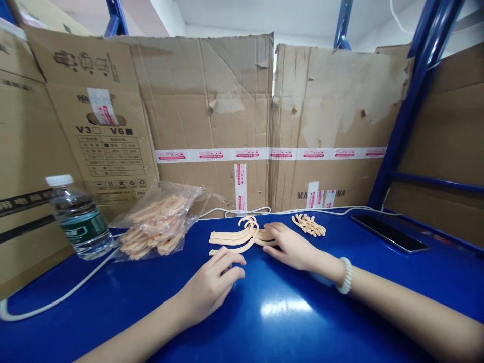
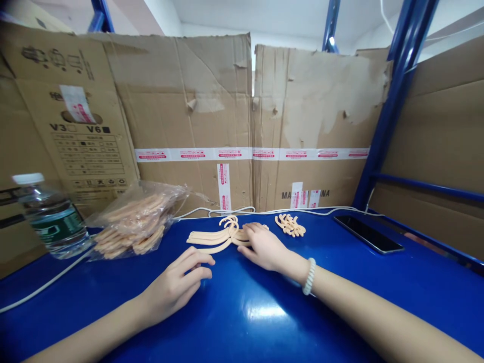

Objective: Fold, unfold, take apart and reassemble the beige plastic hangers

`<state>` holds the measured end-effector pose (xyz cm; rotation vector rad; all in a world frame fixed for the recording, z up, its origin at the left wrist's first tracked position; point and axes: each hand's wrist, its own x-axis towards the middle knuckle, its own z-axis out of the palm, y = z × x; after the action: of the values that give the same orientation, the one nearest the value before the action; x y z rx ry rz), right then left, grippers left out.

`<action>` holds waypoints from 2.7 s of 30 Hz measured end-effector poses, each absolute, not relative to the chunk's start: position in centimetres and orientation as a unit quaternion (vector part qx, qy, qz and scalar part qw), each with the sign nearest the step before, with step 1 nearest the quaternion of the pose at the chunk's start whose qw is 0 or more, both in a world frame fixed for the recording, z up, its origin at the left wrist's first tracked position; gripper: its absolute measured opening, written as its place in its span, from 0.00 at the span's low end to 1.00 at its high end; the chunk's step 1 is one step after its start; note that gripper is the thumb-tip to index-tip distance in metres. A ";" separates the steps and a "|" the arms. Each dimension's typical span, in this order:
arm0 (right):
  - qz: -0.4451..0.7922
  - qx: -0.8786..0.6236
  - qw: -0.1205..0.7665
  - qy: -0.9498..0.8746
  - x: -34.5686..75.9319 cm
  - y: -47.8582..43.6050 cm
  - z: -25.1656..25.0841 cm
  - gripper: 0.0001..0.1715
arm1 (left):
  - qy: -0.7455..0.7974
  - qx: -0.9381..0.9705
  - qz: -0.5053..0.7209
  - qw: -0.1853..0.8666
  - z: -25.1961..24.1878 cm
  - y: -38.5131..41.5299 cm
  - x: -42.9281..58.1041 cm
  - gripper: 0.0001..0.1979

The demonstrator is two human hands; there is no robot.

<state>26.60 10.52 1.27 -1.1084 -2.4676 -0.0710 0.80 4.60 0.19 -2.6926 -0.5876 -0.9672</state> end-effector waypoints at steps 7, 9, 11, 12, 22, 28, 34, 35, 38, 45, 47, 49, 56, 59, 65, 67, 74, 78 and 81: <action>-0.010 -0.413 0.176 -0.893 24.7 13.5 -0.1 0.25 | -0.193 -0.918 -0.325 0.120 0.5 4.7 1.0 0.14; -0.011 -0.425 0.176 -0.888 25.0 14.0 -0.4 0.26 | -0.192 -0.918 -0.325 0.123 0.5 4.6 1.0 0.14; -0.012 -0.439 0.176 -0.881 25.4 14.4 -0.6 0.28 | -0.193 -0.916 -0.328 0.124 0.6 4.5 1.0 0.15; -0.013 -0.446 0.176 -0.877 25.7 14.5 -0.7 0.28 | -0.195 -0.916 -0.329 0.123 0.6 4.5 1.0 0.15; -0.029 -0.493 0.185 -0.850 25.4 15.9 -0.8 0.17 | -0.206 -0.904 -0.349 0.137 0.6 4.7 1.0 0.15; -0.028 -0.470 0.189 -0.862 25.3 15.9 -0.3 0.16 | -0.210 -0.905 -0.344 0.135 0.6 4.7 1.0 0.16; -0.046 -0.451 0.214 -0.865 26.2 15.4 0.2 0.16 | -0.214 -0.908 -0.334 0.136 0.6 4.7 1.0 0.16; -0.053 -0.451 0.224 -0.862 26.3 15.2 0.4 0.17 | -0.214 -0.908 -0.332 0.136 0.6 4.7 1.0 0.16; -0.070 -0.438 0.236 -0.865 25.9 14.3 1.4 0.21 | -0.215 -0.909 -0.331 0.132 0.5 4.7 1.0 0.15; -0.057 -0.366 0.125 -0.920 21.1 14.9 3.4 0.47 | -0.218 -0.911 -0.328 0.118 0.3 4.9 1.0 0.15; -0.051 -0.384 0.095 -0.917 19.7 15.7 3.7 0.54 | -0.220 -0.912 -0.325 0.116 0.3 4.9 0.9 0.15; -0.047 -0.407 0.069 -0.909 18.7 16.5 4.0 0.57 | -0.221 -0.913 -0.322 0.116 0.2 4.9 0.9 0.15; -0.038 -0.406 0.029 -0.913 18.3 17.7 4.6 0.59 | -0.218 -0.917 -0.317 0.109 -0.1 5.2 0.6 0.14; -0.033 -0.390 0.031 -0.920 18.4 17.4 4.4 0.53 | -0.217 -0.918 -0.317 0.100 -0.2 5.2 0.6 0.14; -0.016 -0.355 0.043 -0.934 18.4 16.9 3.8 0.38 | -0.218 -0.918 -0.320 0.084 -0.3 5.3 0.6 0.14; -0.012 -0.345 0.046 -0.937 18.2 17.3 3.8 0.34 | -0.224 -0.916 -0.322 0.081 -0.3 5.4 0.6 0.15; -0.010 -0.303 0.091 -0.948 17.4 18.3 4.3 0.27 | -0.233 -0.917 -0.316 0.074 -0.2 5.4 0.5 0.16; -0.028 -0.322 0.158 -0.933 20.0 17.1 4.3 0.28 | -0.239 -0.917 -0.313 0.071 -0.1 5.4 0.3 0.16; -0.034 -0.358 0.174 -0.917 23.8 15.7 4.2 0.32 | -0.242 -0.916 -0.314 0.069 -0.1 5.4 0.2 0.16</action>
<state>23.83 15.73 4.22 -1.0147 -2.6002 -0.0973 0.25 5.45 -0.10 -2.7568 -0.7279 -0.9459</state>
